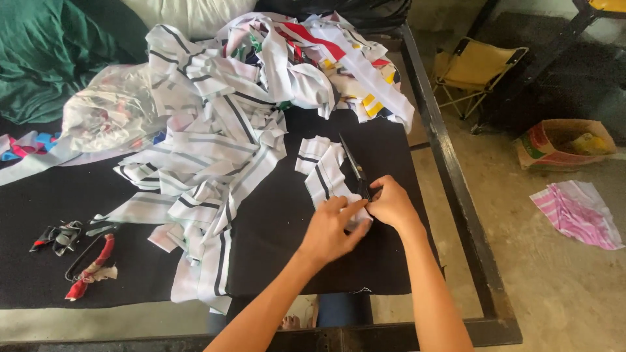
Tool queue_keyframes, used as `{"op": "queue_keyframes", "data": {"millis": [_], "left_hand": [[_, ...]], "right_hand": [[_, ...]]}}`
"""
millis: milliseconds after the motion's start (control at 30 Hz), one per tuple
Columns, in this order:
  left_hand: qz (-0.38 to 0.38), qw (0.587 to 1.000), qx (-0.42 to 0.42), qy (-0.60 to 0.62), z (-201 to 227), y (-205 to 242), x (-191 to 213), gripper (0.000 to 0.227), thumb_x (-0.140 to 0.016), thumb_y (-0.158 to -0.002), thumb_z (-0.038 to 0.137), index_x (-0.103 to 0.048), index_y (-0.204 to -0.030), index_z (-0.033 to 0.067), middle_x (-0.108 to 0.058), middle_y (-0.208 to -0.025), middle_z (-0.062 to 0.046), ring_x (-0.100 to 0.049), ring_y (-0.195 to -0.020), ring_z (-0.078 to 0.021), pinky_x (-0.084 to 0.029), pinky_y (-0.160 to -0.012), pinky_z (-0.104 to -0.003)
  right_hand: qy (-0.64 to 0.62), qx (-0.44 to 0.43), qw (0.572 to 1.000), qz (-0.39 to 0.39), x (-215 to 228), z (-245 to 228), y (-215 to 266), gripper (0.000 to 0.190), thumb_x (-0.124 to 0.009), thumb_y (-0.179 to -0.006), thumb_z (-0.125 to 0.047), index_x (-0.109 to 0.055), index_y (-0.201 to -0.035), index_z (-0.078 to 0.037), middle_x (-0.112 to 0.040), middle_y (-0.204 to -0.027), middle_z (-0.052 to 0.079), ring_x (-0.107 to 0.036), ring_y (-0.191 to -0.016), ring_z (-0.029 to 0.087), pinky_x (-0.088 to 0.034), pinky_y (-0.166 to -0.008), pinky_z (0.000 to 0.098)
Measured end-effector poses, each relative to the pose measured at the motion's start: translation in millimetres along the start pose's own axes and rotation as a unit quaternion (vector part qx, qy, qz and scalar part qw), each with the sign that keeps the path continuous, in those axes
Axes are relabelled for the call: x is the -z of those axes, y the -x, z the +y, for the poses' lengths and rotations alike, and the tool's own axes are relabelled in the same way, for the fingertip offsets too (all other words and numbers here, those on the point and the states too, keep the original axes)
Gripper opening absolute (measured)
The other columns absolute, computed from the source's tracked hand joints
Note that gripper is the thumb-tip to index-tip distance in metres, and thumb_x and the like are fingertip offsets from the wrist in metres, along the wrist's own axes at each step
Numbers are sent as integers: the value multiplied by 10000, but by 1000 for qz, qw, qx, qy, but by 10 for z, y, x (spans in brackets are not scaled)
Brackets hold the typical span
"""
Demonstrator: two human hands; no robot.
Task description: The person uses scissors to cut a long, striped piece of fabric into smaller sections on a black table. They hold the fabric with one hand while cutting with the other, occasionally adjusting the material to align the cuts.
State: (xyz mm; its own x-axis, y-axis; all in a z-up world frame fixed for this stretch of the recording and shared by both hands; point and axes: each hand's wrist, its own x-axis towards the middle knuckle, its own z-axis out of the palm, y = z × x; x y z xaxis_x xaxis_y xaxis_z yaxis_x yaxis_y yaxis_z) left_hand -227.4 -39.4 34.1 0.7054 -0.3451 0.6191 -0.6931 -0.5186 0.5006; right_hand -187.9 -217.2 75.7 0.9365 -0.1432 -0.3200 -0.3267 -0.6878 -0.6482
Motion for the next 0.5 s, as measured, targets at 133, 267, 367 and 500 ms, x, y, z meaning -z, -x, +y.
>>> {"op": "queue_keyframes", "data": {"millis": [133,267,367,500], "left_hand": [[3,999,-15,-49,-188,56,-47,315,-706,-948,299,-734,-1241,185,-542,-734,-11,-562,-666,-210,-439,-692,-299],[47,996,75,-15,-229,42,80,135,-696,-971,246,-801,-1010,171,-600,-684,-7,-603,-637,-195,-502,-642,-280],[71,985,142,67,-94,-42,358,128,-675,-989,140,-790,-1036,107,-695,-755,-56,-683,-720,-214,-552,-681,-285],[161,955,200,148,-176,-27,595,147,-681,-978,89,-799,-1051,138,-813,-976,-58,-771,-928,-238,-599,-820,-336]], "right_hand": [[-39,7,998,-45,201,-170,220,638,-718,-714,-94,-561,-1323,10,-662,-869,94,-678,-852,246,-554,-794,379],[-231,68,969,-56,148,-185,332,610,-781,-839,-142,-509,-1356,36,-609,-1146,267,-672,-1103,371,-563,-936,502],[-95,174,980,30,-24,-307,358,546,-841,-807,-206,-602,-1248,10,-598,-1134,243,-689,-1066,371,-576,-908,487],[-23,437,894,98,-169,-344,354,633,-864,-779,-445,-642,-1287,-140,-593,-1307,119,-582,-1267,319,-468,-999,475]]}}
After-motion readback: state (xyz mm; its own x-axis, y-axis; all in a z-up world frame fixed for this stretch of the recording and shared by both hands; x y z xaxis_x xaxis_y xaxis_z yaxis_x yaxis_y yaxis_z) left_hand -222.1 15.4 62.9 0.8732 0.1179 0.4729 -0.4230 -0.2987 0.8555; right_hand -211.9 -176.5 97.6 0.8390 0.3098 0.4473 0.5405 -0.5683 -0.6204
